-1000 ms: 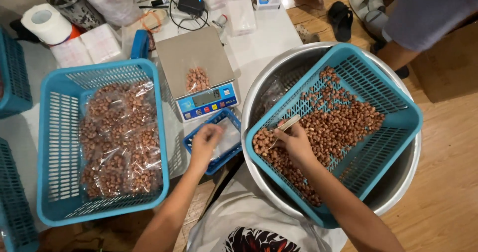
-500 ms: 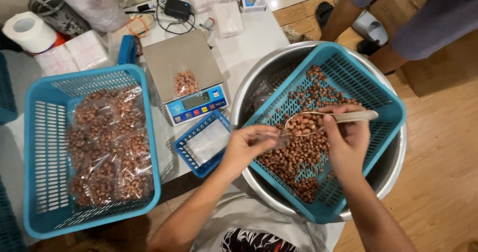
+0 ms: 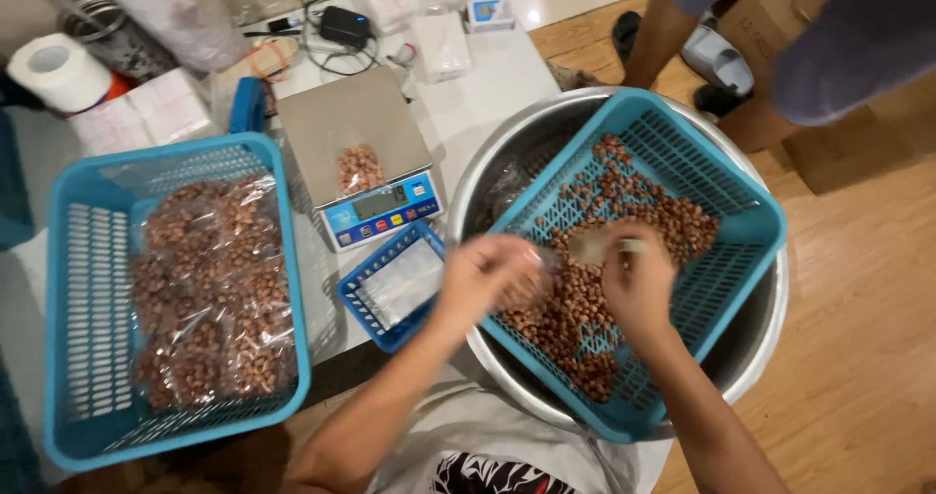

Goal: Packing peanuts into small plastic bags using a scoop and weighing them on a digital scale.

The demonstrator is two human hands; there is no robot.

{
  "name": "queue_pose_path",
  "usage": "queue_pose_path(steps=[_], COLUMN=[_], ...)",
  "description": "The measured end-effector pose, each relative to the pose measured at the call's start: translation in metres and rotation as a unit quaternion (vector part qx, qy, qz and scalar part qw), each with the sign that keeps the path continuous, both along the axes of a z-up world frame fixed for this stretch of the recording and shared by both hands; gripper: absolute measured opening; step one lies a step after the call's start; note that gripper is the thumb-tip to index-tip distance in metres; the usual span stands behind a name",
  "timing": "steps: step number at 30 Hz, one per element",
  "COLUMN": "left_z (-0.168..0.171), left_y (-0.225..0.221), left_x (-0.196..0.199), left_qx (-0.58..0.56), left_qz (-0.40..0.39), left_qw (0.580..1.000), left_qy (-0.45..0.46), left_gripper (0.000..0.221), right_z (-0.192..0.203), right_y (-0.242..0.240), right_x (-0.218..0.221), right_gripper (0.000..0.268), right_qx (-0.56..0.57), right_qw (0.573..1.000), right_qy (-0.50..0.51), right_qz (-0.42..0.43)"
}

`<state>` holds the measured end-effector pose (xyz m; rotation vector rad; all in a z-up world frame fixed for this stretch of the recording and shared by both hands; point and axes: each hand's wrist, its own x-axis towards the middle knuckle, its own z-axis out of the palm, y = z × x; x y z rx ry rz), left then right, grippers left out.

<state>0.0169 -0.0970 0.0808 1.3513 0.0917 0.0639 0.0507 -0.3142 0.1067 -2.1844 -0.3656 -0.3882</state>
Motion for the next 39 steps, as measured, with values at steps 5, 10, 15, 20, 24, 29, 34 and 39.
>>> queue_pose_path(steps=[5, 10, 15, 20, 24, 29, 34, 39], left_z=[-0.02, -0.089, -0.091, -0.054, -0.002, -0.113, -0.08, -0.075], left_y=[0.112, 0.196, 0.231, 0.322, 0.344, 0.36, 0.265, 0.136], left_x=[0.058, 0.108, 0.149, 0.116, 0.035, 0.038, 0.027, -0.014], left_qx=[0.049, 0.444, 0.23, 0.199, 0.513, 0.631, 0.651, 0.432], left_qz=[0.183, 0.296, 0.401, 0.352, 0.437, 0.363, 0.318, -0.023], left_qw=[0.982, 0.845, 0.884, 0.901, 0.732, 0.684, 0.688, 0.898], left_qy=[-0.011, -0.01, -0.076, -0.156, -0.098, -0.056, -0.04, 0.082], left_gripper=[0.018, 0.031, 0.028, 0.044, 0.025, 0.014, 0.029, 0.025], right_z=[-0.043, -0.044, -0.04, -0.019, -0.035, -0.033, -0.09, -0.066], right_y=[0.008, -0.009, -0.02, -0.024, -0.049, -0.049, -0.033, 0.037], right_x=[-0.023, -0.033, -0.038, -0.041, -0.038, -0.025, -0.019, 0.014], right_gripper=[0.004, 0.01, 0.021, 0.016, 0.024, 0.03, 0.036, 0.022], right_qx=[-0.082, 0.006, -0.031, -0.09, -0.117, -0.307, -0.351, -0.146], right_qw=[0.977, 0.975, 0.971, 0.973, 0.965, 0.906, 0.853, 0.942], right_qy=[0.176, 0.214, 0.234, 0.214, 0.235, 0.292, 0.373, 0.292], right_qz=[0.092, 0.055, 0.023, 0.017, -0.026, 0.001, 0.101, 0.079])
